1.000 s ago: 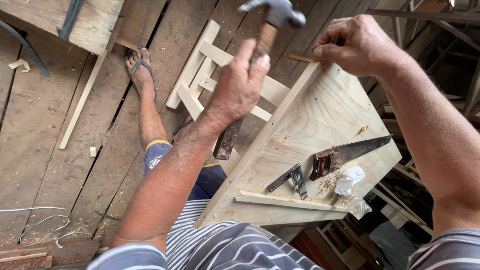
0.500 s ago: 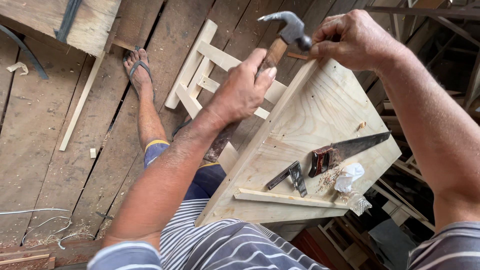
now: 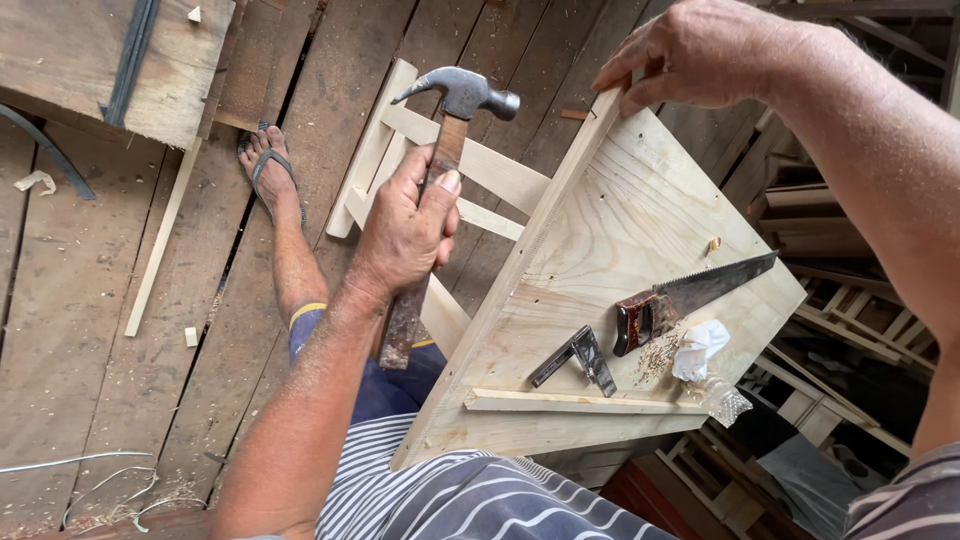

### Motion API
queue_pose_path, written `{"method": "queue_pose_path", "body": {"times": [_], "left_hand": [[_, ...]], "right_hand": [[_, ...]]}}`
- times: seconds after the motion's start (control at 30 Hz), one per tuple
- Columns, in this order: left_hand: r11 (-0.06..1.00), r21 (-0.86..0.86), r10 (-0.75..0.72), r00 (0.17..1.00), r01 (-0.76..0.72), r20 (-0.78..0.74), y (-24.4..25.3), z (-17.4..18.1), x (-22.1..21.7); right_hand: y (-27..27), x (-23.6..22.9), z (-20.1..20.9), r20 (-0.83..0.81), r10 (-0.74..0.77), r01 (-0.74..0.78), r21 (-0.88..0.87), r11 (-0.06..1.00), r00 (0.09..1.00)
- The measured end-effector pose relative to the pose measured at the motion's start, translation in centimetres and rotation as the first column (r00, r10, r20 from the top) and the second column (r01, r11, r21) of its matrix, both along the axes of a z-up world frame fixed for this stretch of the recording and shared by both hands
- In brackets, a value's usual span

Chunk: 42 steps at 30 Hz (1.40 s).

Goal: The person uses a hammer to drive nails into a wooden furniture frame, positioning the wood pieces and securing them together.

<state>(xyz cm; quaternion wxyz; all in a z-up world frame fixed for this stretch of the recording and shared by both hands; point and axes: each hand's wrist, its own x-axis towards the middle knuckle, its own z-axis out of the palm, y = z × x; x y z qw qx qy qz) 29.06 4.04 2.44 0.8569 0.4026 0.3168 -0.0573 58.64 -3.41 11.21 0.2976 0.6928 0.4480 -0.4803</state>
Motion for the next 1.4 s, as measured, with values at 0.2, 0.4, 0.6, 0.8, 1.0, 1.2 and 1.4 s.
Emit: {"method": "queue_pose_path", "body": {"times": [0.2, 0.4, 0.6, 0.8, 1.0, 1.2, 1.4], "left_hand": [[0.999, -0.013, 0.037, 0.993, -0.036, 0.108, -0.5, 1.3, 2.0], [0.999, 0.034, 0.013, 0.996, -0.016, 0.090, -0.6, 1.0, 4.2], [0.980, -0.034, 0.196, 0.976, -0.194, 0.097, 1.6, 1.0, 4.5], [0.977, 0.009, -0.215, 0.976, 0.215, -0.020, 1.2, 2.0, 4.4], [0.933, 0.096, 0.337, 0.935, -0.347, 0.107, 0.3, 1.3, 5.0], [0.985, -0.024, 0.171, 0.972, -0.169, 0.164, 1.0, 0.7, 4.8], [0.883, 0.413, -0.232, 0.972, 0.224, -0.033, 0.4, 1.1, 4.3]], "right_hand": [[-1.1, 0.6, -0.3, 0.051, 0.019, -0.020, 0.026, 0.999, 0.999], [-1.7, 0.6, -0.3, 0.065, 0.216, -0.223, 0.131, 0.966, 0.974], [-2.7, 1.4, -1.0, 0.069, 0.339, -0.340, 0.365, 0.866, 0.938], [-0.9, 0.0, -0.2, 0.190, 0.349, -0.359, 0.020, 0.933, 0.918], [-1.4, -0.1, 0.1, 0.184, 0.333, -0.349, 0.061, 0.935, 0.925], [-0.8, -0.1, 0.0, 0.190, 0.281, -0.294, 0.047, 0.955, 0.941], [-1.1, 0.5, -0.7, 0.237, 0.379, -0.420, 0.157, 0.894, 0.895]]}}
